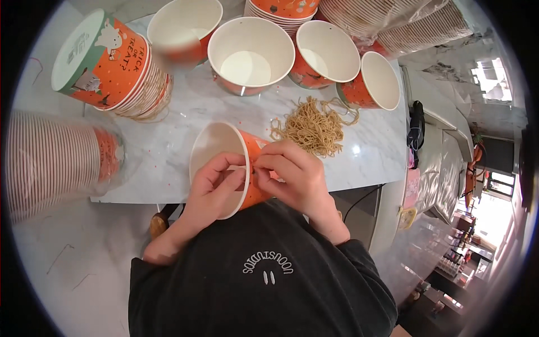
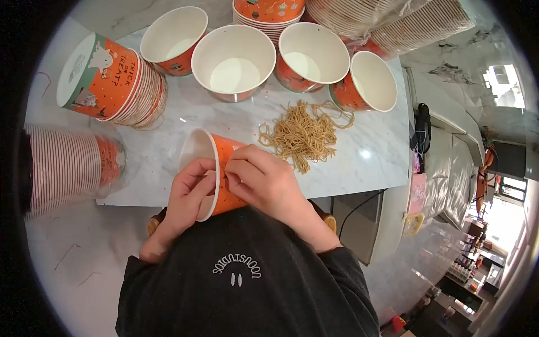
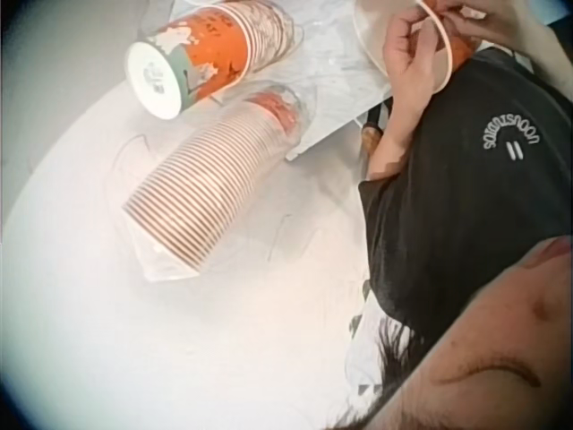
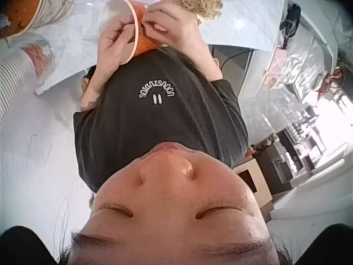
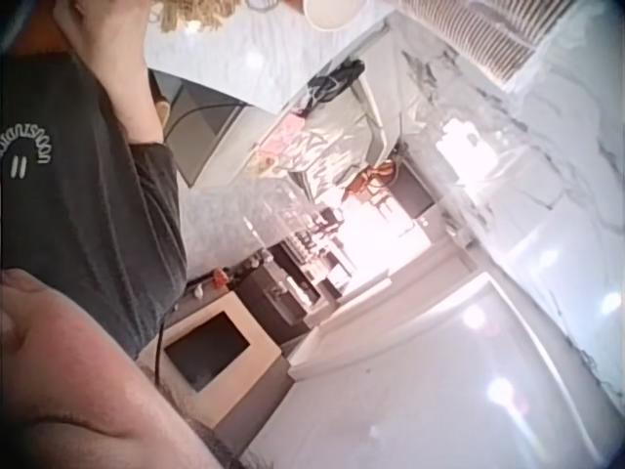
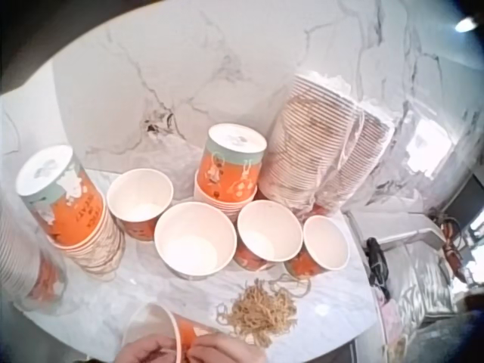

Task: Attaching rubber bands to pre-punched holes in paper bowls to prepare them for packaging or use.

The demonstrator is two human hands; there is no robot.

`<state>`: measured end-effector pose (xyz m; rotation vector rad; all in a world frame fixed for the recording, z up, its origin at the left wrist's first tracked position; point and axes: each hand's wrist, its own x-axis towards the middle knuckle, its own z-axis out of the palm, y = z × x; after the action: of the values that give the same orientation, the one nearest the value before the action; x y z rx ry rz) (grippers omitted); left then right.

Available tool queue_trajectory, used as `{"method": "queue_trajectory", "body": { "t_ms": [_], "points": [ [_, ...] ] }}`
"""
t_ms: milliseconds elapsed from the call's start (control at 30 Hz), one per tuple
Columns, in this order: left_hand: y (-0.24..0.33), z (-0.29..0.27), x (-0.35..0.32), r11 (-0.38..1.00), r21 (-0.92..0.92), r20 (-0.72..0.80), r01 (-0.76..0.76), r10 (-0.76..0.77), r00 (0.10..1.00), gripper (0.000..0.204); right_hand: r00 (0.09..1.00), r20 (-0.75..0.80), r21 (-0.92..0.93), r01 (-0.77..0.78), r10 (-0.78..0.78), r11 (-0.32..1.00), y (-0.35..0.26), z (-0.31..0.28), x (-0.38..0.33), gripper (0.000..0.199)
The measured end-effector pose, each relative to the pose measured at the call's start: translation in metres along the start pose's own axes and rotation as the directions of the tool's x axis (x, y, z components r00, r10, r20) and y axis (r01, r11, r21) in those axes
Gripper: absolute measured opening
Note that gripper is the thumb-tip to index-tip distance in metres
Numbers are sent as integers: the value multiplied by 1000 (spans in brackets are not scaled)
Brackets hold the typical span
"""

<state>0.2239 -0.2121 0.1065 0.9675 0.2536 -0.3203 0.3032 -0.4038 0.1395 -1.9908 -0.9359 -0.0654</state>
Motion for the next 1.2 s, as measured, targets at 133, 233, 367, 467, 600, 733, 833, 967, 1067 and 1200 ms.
{"method": "queue_trajectory", "body": {
  "t_ms": [133, 233, 367, 467, 600, 733, 833, 967, 1067, 1200],
  "points": [
    [-4, -2, 1, 991, 105, 65, -80, 74, 995, 19, 998, -5, 19, -55, 55, 998, -1, 0, -1, 22],
    [-4, 0, 1, 988, 128, 60, -85, 78, 995, 16, 999, 12, 15, -48, 48, 999, -2, -3, -2, 21],
    [-3, 6, 0, 985, 142, 26, -98, 96, 995, 12, 999, 35, 10, -29, 29, 1000, -4, -6, -2, 21],
    [-1, 8, 1, 983, 147, 21, -112, 110, 994, 9, 999, 46, 5, 3, -3, 1000, -6, -9, 0, 22],
    [0, 9, 0, 974, 196, -16, -113, 118, 993, 7, 997, 72, 16, 6, -7, 1000, -2, -11, -3, 23],
    [-4, 6, 3, 935, 321, -37, -150, 171, 985, 7, 991, 118, 61, -72, 64, 996, -1, -12, -6, 24],
    [2, 8, 4, 931, 320, -47, -176, 201, 978, 6, 970, 168, 99, -192, 174, 976, -1, -15, -6, 30],
    [3, 13, 6, 967, 159, -122, -199, 220, 968, 6, 944, 103, 143, -325, 312, 935, 5, -27, -3, 37],
    [-1, 6, 4, 773, 406, 10, -488, 530, 848, 6, 953, 54, 131, -304, 300, 944, 7, -33, -6, 37],
    [20, 18, 2, 235, 770, 255, -593, 740, 623, 8, 973, 129, 204, -214, 190, 955, -13, -30, 2, 32]
  ]
}}
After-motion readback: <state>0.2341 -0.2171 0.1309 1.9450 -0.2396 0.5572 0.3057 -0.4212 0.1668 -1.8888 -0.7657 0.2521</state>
